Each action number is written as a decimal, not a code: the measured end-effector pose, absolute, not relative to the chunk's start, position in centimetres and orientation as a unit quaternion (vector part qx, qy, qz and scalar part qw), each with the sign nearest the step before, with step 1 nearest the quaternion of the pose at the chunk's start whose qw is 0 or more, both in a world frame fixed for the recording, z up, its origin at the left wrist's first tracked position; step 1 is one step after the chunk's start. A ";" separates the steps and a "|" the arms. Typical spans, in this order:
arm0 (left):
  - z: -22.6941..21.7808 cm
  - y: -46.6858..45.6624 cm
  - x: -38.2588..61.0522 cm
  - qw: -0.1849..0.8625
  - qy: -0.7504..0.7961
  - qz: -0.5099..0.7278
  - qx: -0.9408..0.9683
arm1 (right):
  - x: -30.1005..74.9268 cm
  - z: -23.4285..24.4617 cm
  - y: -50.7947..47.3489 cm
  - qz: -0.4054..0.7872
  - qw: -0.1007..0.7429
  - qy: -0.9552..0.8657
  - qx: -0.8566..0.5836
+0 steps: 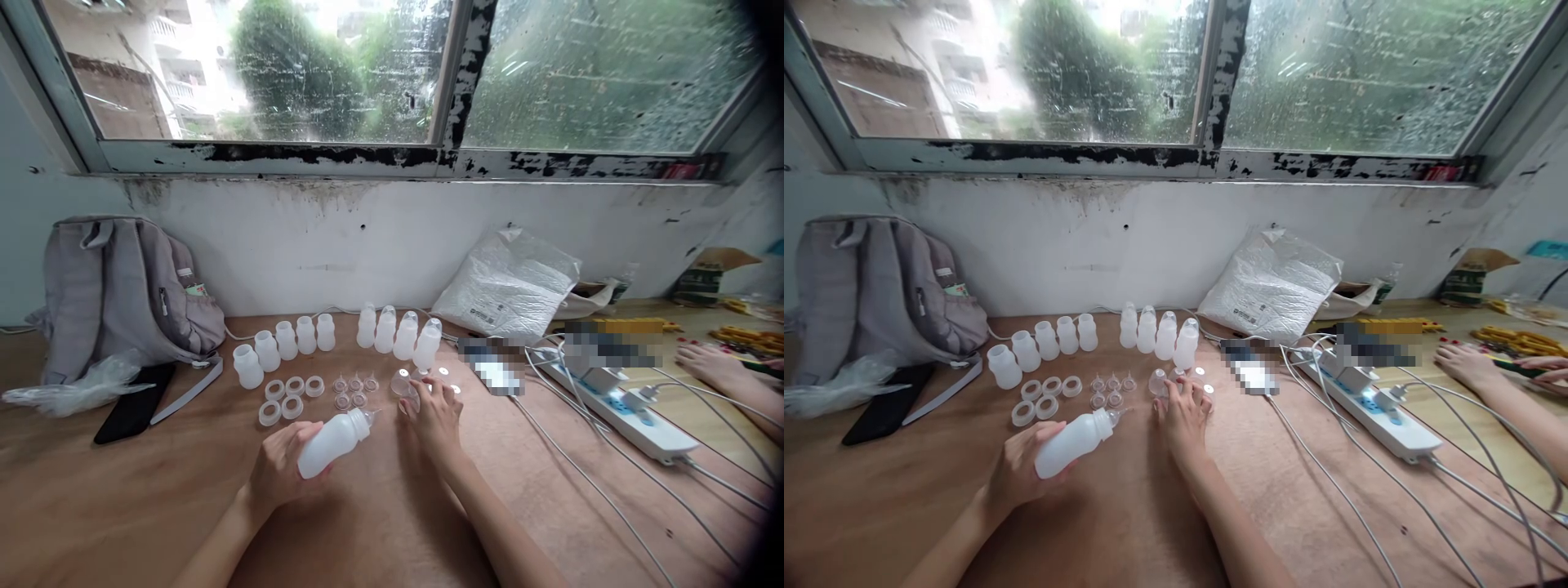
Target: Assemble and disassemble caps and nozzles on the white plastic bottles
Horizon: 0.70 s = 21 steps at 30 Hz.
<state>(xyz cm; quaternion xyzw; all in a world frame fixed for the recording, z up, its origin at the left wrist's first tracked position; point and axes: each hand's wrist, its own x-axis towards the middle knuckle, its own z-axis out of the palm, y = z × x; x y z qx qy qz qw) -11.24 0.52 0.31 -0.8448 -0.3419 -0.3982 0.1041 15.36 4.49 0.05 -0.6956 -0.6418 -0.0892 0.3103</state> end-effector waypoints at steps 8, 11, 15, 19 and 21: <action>0.1 0.1 -10.4 0.085 -0.389 -0.422 -0.815 | 12.0 2.0 2.3 0.439 0.464 -0.598 -0.484; -0.1 0.1 -10.1 0.075 -0.383 -0.420 -0.819 | 10.4 2.4 1.0 0.648 0.399 -0.513 -0.398; -0.5 0.2 -9.6 0.050 -0.361 -0.410 -0.836 | 9.1 1.4 0.5 0.679 0.420 -0.425 -0.426; -0.4 -0.3 -8.8 0.011 -0.359 -0.400 -0.844 | 8.4 0.6 0.5 0.598 0.491 -0.410 -0.482; -0.3 -0.8 -8.3 -0.016 -0.362 -0.399 -0.842 | 8.3 0.7 0.4 0.558 0.527 -0.419 -0.486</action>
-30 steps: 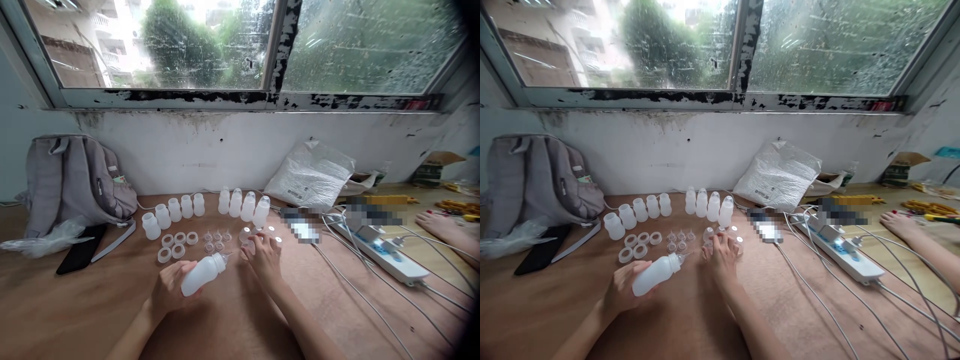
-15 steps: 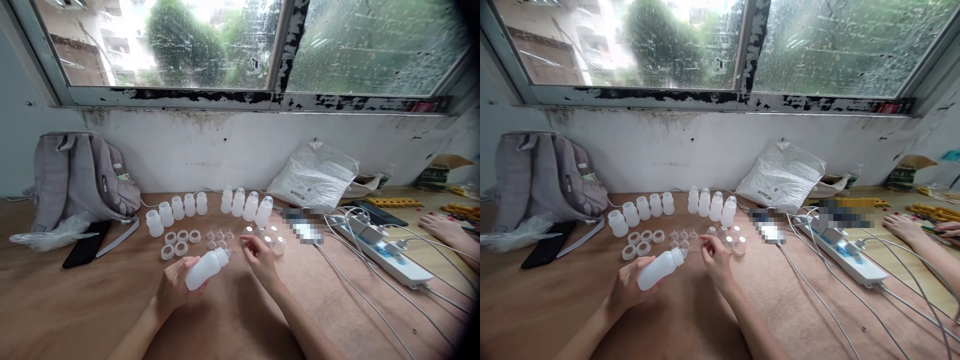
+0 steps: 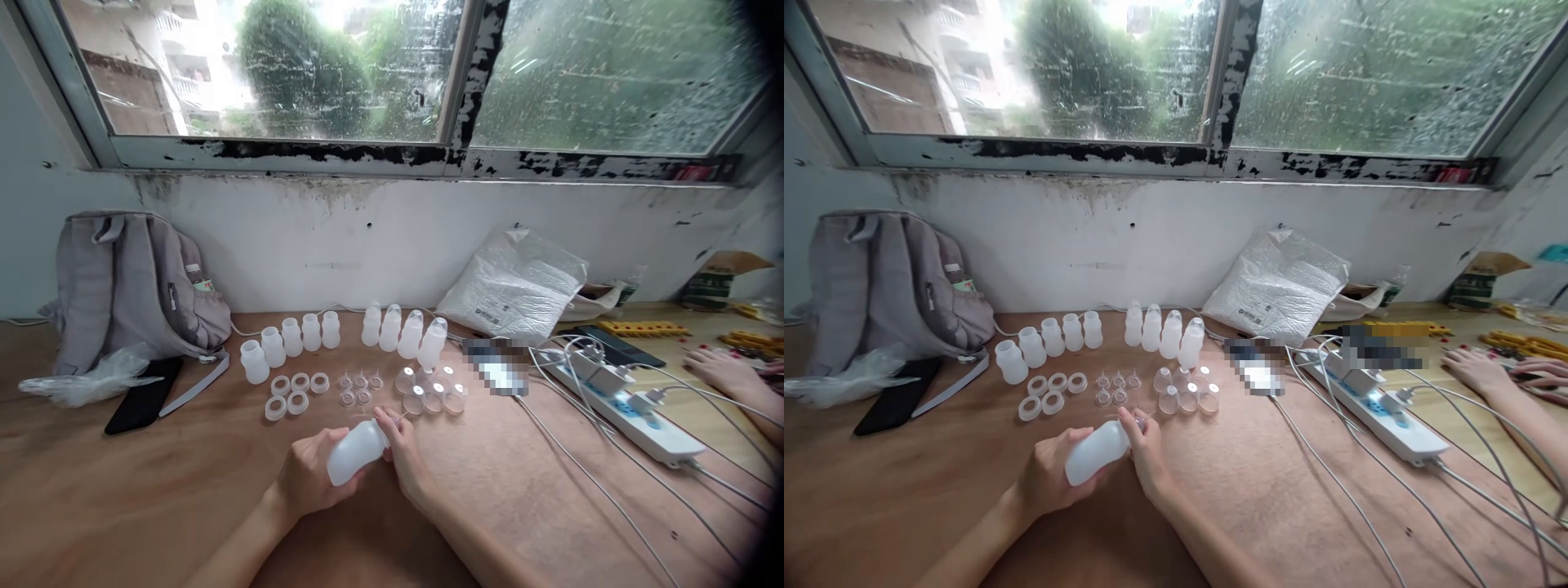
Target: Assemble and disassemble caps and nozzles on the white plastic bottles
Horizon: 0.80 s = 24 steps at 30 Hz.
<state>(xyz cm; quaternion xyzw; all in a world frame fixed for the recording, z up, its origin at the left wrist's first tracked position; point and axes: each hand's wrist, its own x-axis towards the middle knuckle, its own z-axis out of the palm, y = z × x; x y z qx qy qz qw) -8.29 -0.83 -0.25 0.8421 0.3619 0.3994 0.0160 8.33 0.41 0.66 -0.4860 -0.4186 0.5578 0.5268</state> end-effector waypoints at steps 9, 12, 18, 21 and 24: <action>0.3 -2.7 -6.9 0.210 0.428 0.422 0.771 | 8.2 0.9 -0.4 0.492 0.589 -0.437 -0.469; 0.8 -3.0 -6.5 0.295 0.447 0.424 0.730 | 8.1 0.8 -0.5 0.510 0.583 -0.414 -0.478; 2.0 -3.0 -6.1 0.408 0.466 0.442 0.649 | 7.7 1.0 -0.6 0.513 0.595 -0.385 -0.484; 2.3 -3.0 -5.9 0.453 0.459 0.457 0.613 | 7.6 0.8 -0.5 0.513 0.593 -0.378 -0.491; 2.1 -3.0 -5.5 0.500 0.454 0.485 0.555 | 7.7 0.5 -0.4 0.489 0.598 -0.396 -0.496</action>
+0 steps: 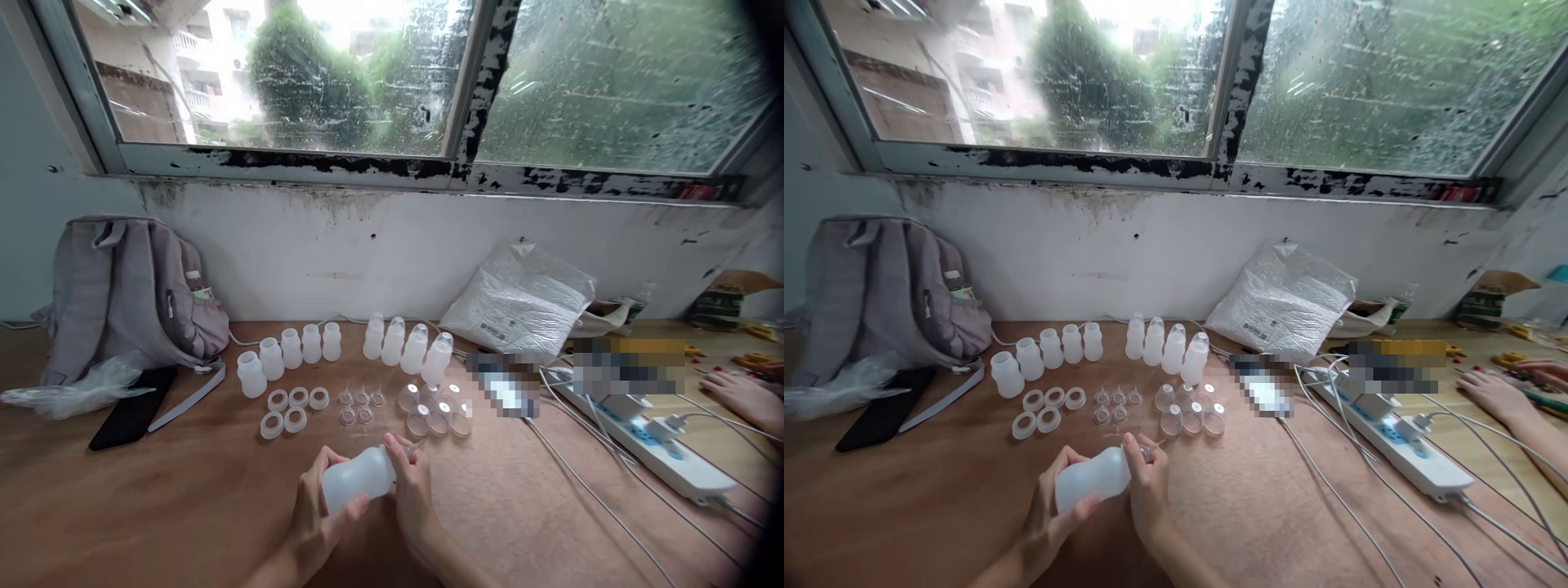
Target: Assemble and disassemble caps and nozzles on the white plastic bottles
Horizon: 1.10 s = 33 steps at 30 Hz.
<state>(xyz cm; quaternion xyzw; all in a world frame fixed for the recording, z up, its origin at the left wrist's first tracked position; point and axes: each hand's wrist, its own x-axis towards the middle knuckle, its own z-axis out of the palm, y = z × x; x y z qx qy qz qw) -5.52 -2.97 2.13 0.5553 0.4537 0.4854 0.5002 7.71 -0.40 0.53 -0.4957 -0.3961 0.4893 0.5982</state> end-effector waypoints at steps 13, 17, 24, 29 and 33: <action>1.2 -1.7 -7.5 0.774 0.379 0.430 0.268 | 10.2 0.5 1.3 0.406 0.559 -0.600 -0.403; 1.6 -1.5 -8.4 0.684 0.453 0.467 0.331 | 10.7 0.3 1.8 0.452 0.554 -0.566 -0.409; 0.9 -0.9 -8.5 0.570 0.462 0.441 0.517 | 10.3 0.5 1.5 0.498 0.565 -0.511 -0.415; 1.6 -1.0 -8.3 0.573 0.463 0.419 0.531 | 10.5 0.7 1.8 0.502 0.552 -0.503 -0.436; 1.6 -0.8 -8.5 0.574 0.473 0.415 0.525 | 10.6 0.9 1.9 0.495 0.548 -0.516 -0.434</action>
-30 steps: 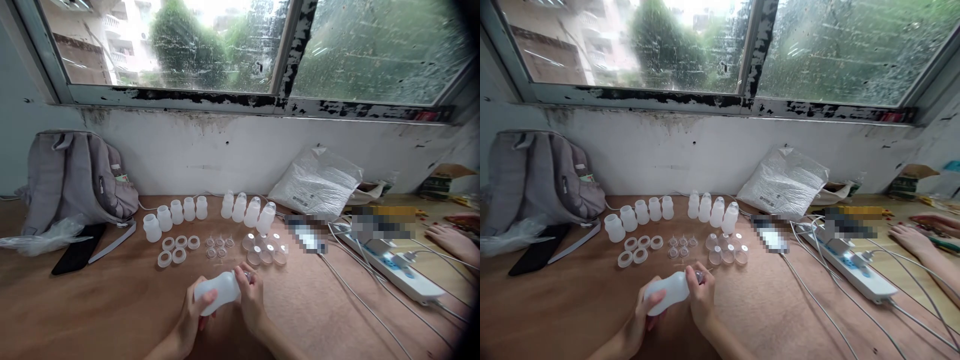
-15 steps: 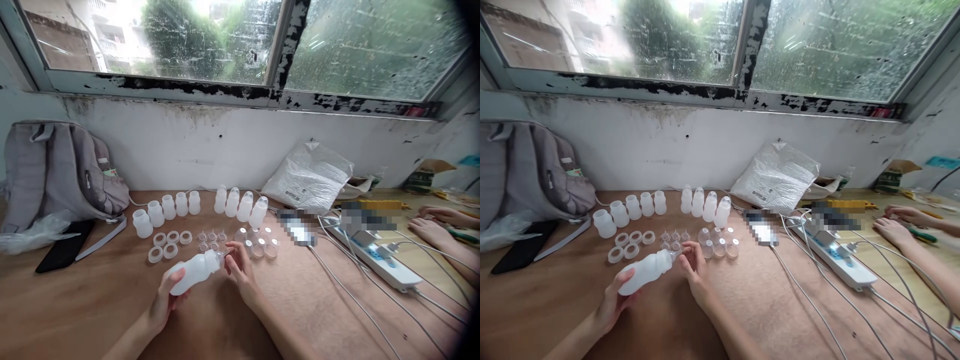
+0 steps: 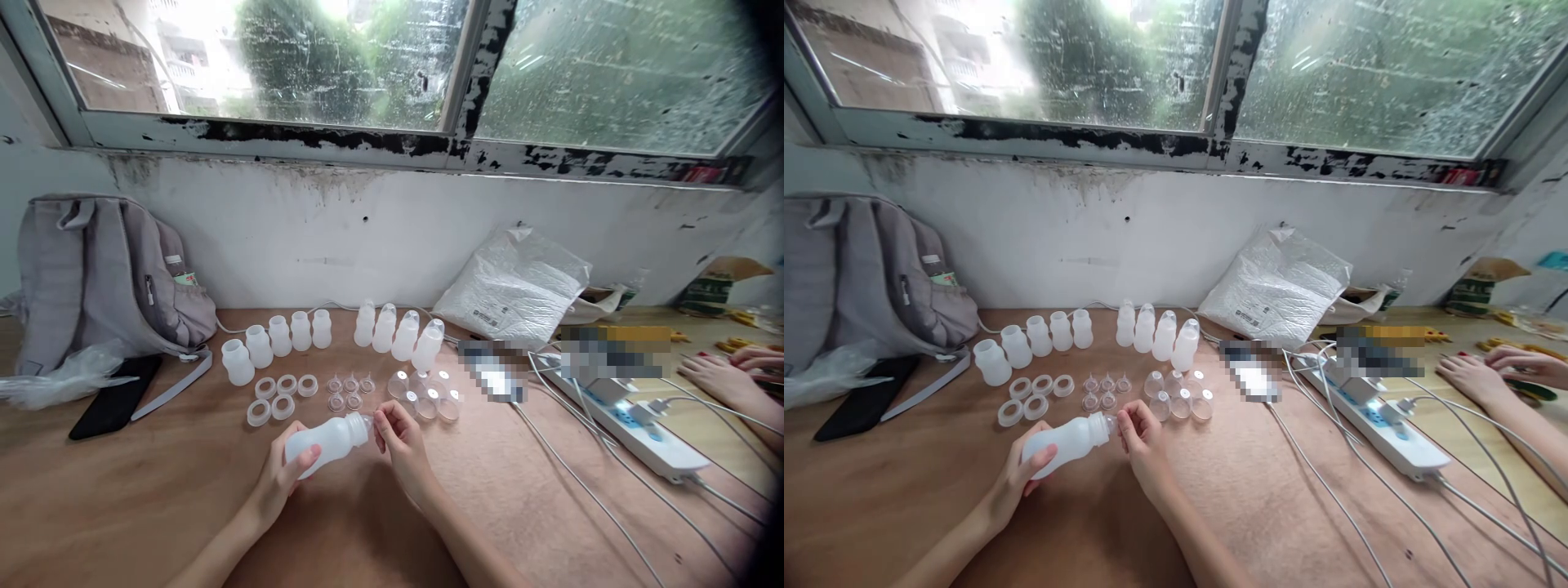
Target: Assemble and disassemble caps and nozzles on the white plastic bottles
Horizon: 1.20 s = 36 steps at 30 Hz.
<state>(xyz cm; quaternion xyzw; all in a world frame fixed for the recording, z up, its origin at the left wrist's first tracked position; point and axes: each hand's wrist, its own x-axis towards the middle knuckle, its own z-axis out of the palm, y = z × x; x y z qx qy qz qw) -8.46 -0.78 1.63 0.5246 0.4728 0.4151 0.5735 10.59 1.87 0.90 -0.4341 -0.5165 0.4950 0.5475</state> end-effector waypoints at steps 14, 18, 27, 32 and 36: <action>0.3 0.7 -8.7 0.453 0.524 0.525 0.494 | 10.8 0.3 2.0 0.301 0.524 -0.645 -0.468; 0.2 0.8 -8.5 0.424 0.515 0.538 0.516 | 10.3 -0.6 1.9 0.246 0.467 -0.717 -0.455; 0.1 0.3 -8.7 0.306 0.520 0.503 0.619 | 9.3 0.7 1.7 0.171 0.506 -0.703 -0.470; 0.0 0.4 -9.2 0.209 0.502 0.496 0.677 | 7.7 2.3 1.5 0.219 0.531 -0.686 -0.446; -0.5 1.0 -9.7 0.168 0.493 0.493 0.697 | 7.0 3.6 2.2 0.251 0.527 -0.693 -0.423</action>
